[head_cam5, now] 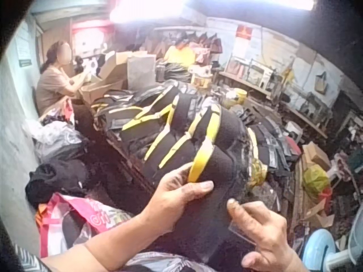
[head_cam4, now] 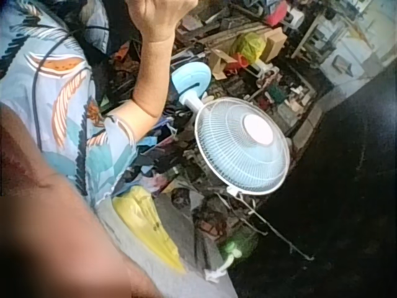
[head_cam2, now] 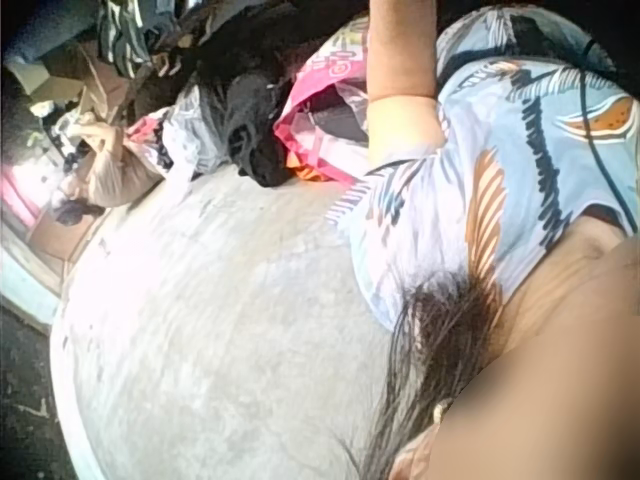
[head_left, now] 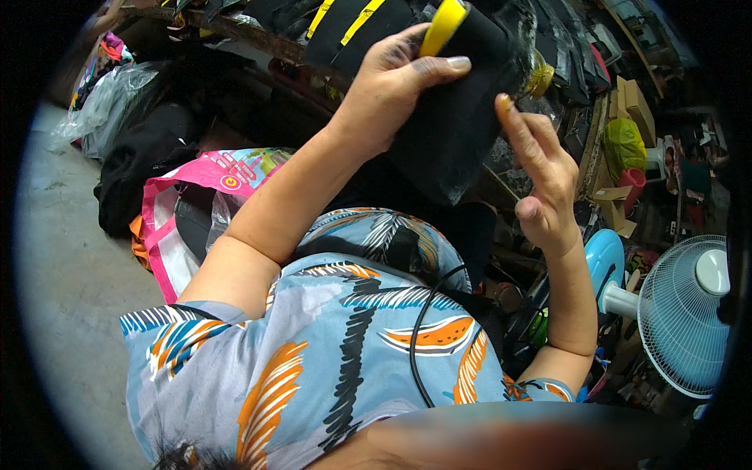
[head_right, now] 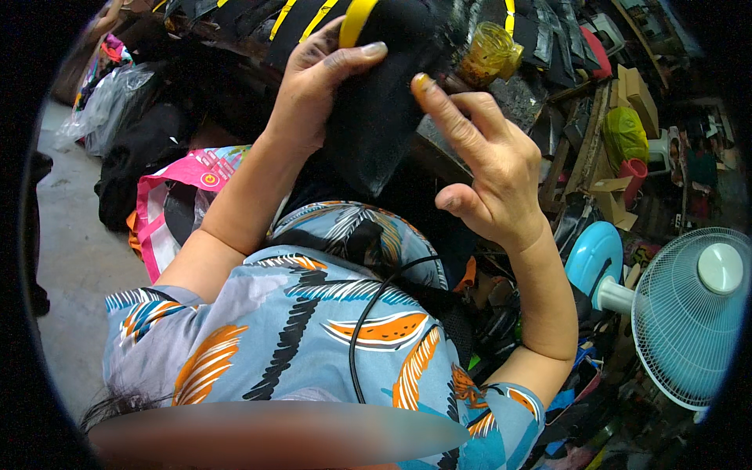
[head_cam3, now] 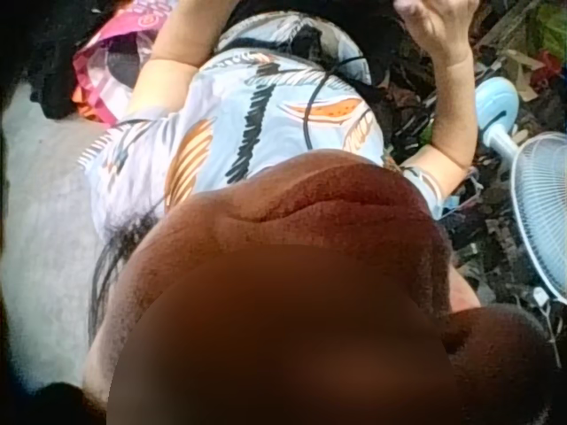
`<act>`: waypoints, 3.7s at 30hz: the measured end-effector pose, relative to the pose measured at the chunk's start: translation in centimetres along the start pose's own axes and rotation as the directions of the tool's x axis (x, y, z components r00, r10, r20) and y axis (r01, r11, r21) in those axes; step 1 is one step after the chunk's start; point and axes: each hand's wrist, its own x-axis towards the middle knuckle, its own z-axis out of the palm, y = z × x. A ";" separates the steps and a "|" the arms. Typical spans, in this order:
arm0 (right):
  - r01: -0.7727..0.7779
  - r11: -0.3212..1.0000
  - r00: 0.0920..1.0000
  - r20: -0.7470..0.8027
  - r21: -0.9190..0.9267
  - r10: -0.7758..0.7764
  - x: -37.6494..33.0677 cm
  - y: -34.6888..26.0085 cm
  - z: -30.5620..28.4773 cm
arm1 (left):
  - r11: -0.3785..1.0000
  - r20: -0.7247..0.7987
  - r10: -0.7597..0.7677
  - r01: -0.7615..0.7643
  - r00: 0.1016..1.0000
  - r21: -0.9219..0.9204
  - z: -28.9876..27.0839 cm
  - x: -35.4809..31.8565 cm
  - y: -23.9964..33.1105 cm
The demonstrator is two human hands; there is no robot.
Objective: The person repeatedly picks up black fabric pieces with yellow stripes, applies a yellow substance from a jar to the edges using a finger, and places them on a table. The process is repeated for multiple pieces.
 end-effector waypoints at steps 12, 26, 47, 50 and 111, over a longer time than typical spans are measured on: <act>-0.163 0.872 0.986 -0.092 -0.462 0.136 4.5 11.1 -4.1 | 0.976 0.056 0.063 -0.074 0.996 0.203 -0.9 1.1 0.8; -0.192 0.920 0.978 -0.145 -0.340 0.150 4.2 10.5 -4.7 | 0.992 0.076 0.055 -0.063 0.996 0.107 -1.1 1.4 0.6; -0.422 0.703 0.890 0.113 0.572 0.443 1.0 0.6 -1.1 | 0.994 -0.023 0.103 -0.102 0.994 0.043 0.8 1.0 0.5; -0.363 0.781 0.929 0.126 0.508 0.349 0.8 0.0 -0.9 | 0.993 -0.041 0.111 -0.110 0.993 0.034 0.7 1.2 0.5; 0.077 0.920 0.991 -0.069 -0.383 -0.112 0.5 -3.0 -1.1 | 0.986 -0.019 0.106 -0.102 0.994 0.134 1.2 1.0 0.8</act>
